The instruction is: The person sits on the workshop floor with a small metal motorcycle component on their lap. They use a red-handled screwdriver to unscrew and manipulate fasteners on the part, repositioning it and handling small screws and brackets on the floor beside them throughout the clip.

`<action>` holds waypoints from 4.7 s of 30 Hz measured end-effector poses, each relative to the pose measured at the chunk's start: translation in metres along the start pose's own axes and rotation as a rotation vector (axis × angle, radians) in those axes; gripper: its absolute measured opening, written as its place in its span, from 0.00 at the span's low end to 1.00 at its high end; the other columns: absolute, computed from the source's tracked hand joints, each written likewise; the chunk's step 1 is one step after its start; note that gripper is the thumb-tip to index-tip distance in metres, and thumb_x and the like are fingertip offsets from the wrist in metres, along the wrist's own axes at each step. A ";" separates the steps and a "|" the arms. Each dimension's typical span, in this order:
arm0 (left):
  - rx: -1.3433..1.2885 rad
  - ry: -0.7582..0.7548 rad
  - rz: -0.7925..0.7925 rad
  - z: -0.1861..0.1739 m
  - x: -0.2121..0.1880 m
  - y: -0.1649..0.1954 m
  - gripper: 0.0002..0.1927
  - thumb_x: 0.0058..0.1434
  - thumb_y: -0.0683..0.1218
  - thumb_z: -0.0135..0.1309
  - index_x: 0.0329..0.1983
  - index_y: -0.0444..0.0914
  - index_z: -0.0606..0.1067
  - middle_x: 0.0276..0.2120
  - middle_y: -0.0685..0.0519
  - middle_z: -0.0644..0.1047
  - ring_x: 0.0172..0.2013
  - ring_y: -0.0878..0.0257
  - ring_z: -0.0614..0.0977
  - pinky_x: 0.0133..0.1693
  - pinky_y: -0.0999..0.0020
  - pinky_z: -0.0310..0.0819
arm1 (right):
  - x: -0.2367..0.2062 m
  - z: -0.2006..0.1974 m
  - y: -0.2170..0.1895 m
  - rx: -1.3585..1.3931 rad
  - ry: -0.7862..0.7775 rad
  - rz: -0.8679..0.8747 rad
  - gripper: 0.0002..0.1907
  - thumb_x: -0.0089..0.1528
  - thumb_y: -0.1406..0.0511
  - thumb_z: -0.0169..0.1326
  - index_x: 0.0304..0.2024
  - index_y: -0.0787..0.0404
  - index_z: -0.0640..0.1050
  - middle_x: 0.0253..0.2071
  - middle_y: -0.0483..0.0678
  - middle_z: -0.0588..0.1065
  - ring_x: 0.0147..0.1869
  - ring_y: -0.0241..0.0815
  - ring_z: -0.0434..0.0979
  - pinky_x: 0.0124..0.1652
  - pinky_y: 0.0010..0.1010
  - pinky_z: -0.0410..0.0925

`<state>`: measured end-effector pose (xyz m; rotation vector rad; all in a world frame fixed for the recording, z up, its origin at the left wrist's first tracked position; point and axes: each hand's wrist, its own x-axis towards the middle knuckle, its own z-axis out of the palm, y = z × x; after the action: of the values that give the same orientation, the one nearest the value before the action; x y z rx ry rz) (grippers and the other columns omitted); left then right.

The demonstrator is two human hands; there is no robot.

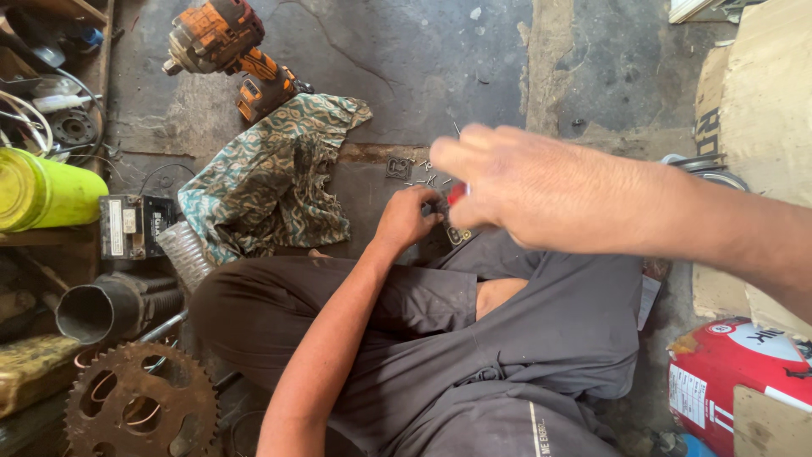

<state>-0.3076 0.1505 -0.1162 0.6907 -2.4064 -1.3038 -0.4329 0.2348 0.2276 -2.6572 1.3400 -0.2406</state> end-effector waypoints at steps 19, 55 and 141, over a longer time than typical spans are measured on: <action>-0.024 -0.020 -0.056 -0.001 -0.003 0.004 0.16 0.47 0.44 0.69 0.39 0.38 0.81 0.38 0.47 0.81 0.40 0.46 0.82 0.43 0.54 0.75 | 0.007 -0.003 0.001 0.077 -0.274 0.262 0.19 0.54 0.68 0.53 0.48 0.58 0.74 0.37 0.56 0.70 0.37 0.58 0.79 0.31 0.44 0.71; -0.018 -0.041 -0.125 0.001 -0.002 0.003 0.15 0.46 0.46 0.70 0.37 0.40 0.82 0.35 0.48 0.83 0.38 0.49 0.84 0.42 0.56 0.77 | 0.002 -0.003 0.004 0.036 -0.209 0.162 0.15 0.51 0.69 0.56 0.41 0.53 0.72 0.40 0.54 0.69 0.41 0.54 0.80 0.35 0.42 0.73; -0.048 -0.056 -0.159 0.005 -0.004 0.007 0.18 0.46 0.46 0.70 0.39 0.39 0.80 0.37 0.51 0.84 0.34 0.53 0.85 0.39 0.58 0.78 | -0.014 -0.006 -0.013 -0.040 -0.290 0.363 0.25 0.63 0.55 0.57 0.56 0.59 0.66 0.39 0.53 0.68 0.39 0.54 0.78 0.32 0.42 0.71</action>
<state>-0.3087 0.1592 -0.1126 0.8580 -2.3973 -1.4563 -0.4323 0.2536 0.2347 -2.3030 1.6943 0.2082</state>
